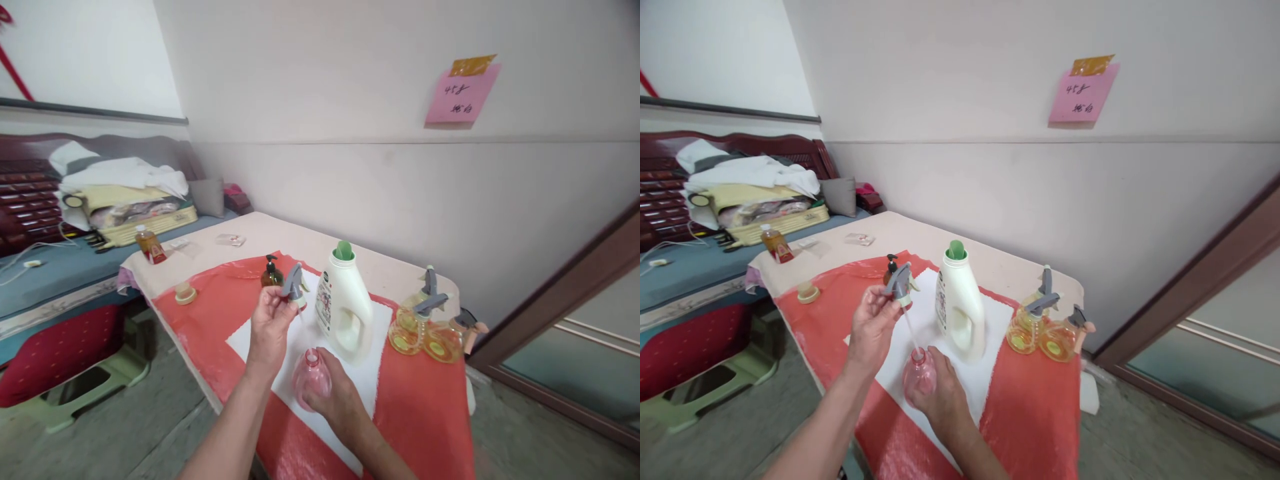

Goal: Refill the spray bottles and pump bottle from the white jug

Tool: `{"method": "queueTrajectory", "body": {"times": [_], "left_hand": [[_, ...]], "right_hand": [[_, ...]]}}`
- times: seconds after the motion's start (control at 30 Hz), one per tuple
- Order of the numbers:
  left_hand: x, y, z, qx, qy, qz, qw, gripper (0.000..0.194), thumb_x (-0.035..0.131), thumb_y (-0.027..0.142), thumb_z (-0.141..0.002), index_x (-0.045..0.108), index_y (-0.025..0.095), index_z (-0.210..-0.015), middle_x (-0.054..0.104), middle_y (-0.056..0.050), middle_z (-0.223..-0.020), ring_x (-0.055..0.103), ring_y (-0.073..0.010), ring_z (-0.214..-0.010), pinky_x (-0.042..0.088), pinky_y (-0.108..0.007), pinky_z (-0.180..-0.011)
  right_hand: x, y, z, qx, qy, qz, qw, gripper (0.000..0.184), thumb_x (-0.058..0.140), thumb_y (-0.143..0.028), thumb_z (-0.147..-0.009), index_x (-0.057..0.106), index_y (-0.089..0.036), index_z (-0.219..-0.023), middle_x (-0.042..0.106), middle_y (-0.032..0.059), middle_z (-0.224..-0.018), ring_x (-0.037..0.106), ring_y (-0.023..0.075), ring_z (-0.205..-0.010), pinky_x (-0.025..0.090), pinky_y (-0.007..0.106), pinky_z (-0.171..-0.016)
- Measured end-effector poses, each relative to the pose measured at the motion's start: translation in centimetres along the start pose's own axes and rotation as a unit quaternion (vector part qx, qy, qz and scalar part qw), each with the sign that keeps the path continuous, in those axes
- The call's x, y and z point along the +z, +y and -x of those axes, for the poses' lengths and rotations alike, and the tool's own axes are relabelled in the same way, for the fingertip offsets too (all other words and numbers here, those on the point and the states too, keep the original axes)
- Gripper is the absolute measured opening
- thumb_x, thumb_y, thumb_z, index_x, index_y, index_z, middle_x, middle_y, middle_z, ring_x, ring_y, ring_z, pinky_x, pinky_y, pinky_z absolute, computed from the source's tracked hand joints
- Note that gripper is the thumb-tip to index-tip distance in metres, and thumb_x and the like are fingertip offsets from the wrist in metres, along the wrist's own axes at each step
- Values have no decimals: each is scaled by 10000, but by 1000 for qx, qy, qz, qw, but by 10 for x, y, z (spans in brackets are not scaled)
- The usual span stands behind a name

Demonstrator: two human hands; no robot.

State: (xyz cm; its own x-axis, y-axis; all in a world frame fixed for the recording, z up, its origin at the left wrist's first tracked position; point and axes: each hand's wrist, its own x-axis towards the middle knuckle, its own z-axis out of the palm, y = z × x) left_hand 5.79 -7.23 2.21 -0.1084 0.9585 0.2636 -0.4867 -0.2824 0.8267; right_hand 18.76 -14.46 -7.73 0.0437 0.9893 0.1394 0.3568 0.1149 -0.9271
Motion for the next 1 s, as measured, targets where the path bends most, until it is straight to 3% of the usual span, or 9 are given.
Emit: {"method": "queueTrajectory", "body": {"times": [0.13, 0.27, 0.47, 0.67, 0.8, 0.9, 1.0], "left_hand": [[10, -6, 12, -18, -66, -54, 996, 216, 729, 202, -762, 591, 216, -928, 642, -7, -950, 607, -150, -917, 463, -286, -848], [24, -9, 23, -82, -126, -45, 988, 203, 725, 196, -751, 580, 209, -893, 635, -2, -897, 611, -151, -840, 467, -269, -766], [34, -13, 28, -101, -134, 1, 986, 225, 744, 221, -757, 566, 218, -895, 640, 4, -905, 611, -151, -865, 456, -276, -802], [35, -11, 29, -105, -149, 0, 983, 230, 750, 213, -760, 588, 220, -925, 667, -14, -972, 626, -177, -957, 459, -309, -884], [35, -7, 30, -114, -160, 9, 980, 221, 747, 216, -771, 598, 223, -933, 686, -25, -1011, 632, -181, -992, 464, -303, -890], [36, -3, 31, -128, -166, 36, 977, 234, 756, 211, -761, 597, 224, -931, 701, -32, -1025, 651, -178, -958, 482, -302, -862], [35, 0, 32, -136, -162, 48, 976, 252, 765, 199, -747, 589, 221, -926, 711, -46, -1041, 664, -175, -915, 494, -309, -845]], "right_hand": [[-14, -15, -2, 15, 5, -26, 1000, 636, 579, -227, -653, 487, -216, -1282, 602, 93, -1243, 568, 281, -1168, 443, 470, -1029], [-35, -28, -5, 31, 44, -62, 997, 709, 625, -262, -641, 401, -226, -1312, 604, 89, -1238, 590, 268, -1131, 485, 443, -978], [-57, -34, -1, -38, 100, 24, 994, 566, 616, -286, -676, 489, -243, -1225, 630, 64, -1127, 608, 251, -1045, 505, 409, -922], [-68, -40, 0, -99, 132, 48, 985, 557, 634, -264, -665, 565, -277, -1218, 633, 61, -1097, 612, 254, -1029, 514, 387, -895], [-74, -47, 2, -49, 53, -89, 993, 593, 676, -323, -662, 561, -240, -1238, 645, 64, -1147, 602, 260, -1076, 482, 403, -960], [-76, -55, 6, -25, -34, -244, 969, 580, 682, -391, -702, 562, -228, -1246, 652, 53, -1186, 580, 271, -1135, 443, 417, -1010], [-76, -62, 8, -34, -64, -323, 944, 507, 658, -411, -737, 589, -239, -1209, 663, 34, -1159, 588, 266, -1103, 437, 409, -999]]}}
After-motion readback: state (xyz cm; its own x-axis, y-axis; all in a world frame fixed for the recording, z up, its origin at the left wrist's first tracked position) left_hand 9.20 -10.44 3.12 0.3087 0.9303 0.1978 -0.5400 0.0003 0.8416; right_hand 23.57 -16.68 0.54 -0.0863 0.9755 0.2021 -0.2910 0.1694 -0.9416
